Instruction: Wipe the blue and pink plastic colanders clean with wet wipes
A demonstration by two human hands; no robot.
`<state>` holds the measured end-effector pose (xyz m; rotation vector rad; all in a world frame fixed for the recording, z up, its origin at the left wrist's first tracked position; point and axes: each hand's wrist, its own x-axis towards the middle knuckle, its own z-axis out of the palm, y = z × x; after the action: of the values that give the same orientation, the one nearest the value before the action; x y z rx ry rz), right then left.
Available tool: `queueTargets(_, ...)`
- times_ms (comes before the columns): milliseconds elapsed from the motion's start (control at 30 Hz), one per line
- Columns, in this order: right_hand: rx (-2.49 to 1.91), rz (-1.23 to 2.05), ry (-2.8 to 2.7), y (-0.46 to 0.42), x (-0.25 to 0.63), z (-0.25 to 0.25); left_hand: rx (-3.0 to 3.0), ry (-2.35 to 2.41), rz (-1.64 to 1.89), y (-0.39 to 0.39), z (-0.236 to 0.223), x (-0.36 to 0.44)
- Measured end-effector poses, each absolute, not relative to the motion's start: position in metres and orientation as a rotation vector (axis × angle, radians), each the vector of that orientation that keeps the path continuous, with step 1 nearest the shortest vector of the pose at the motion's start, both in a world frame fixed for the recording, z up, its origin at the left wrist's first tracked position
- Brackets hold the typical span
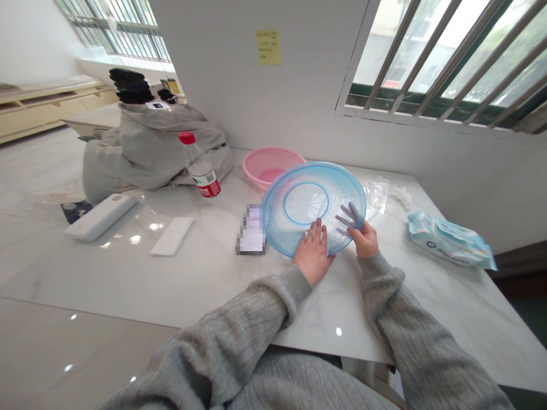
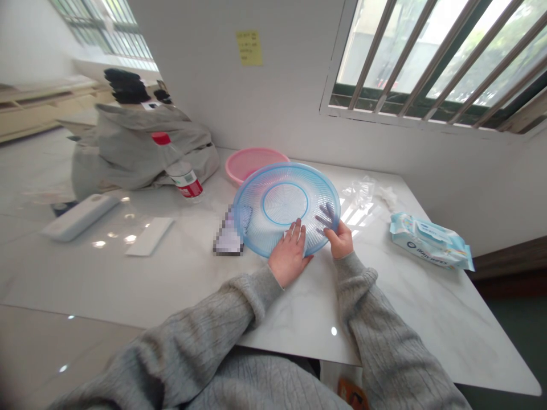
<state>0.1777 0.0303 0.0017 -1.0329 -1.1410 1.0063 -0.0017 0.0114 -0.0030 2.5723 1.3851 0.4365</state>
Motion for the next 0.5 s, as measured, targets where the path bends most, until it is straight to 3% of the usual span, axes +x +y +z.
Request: queueTargets(500,-1.041,1.12,-0.97,0.0383,0.186,0.0024,2.71,1.321,0.37,0.0137,0.0053,-0.0063)
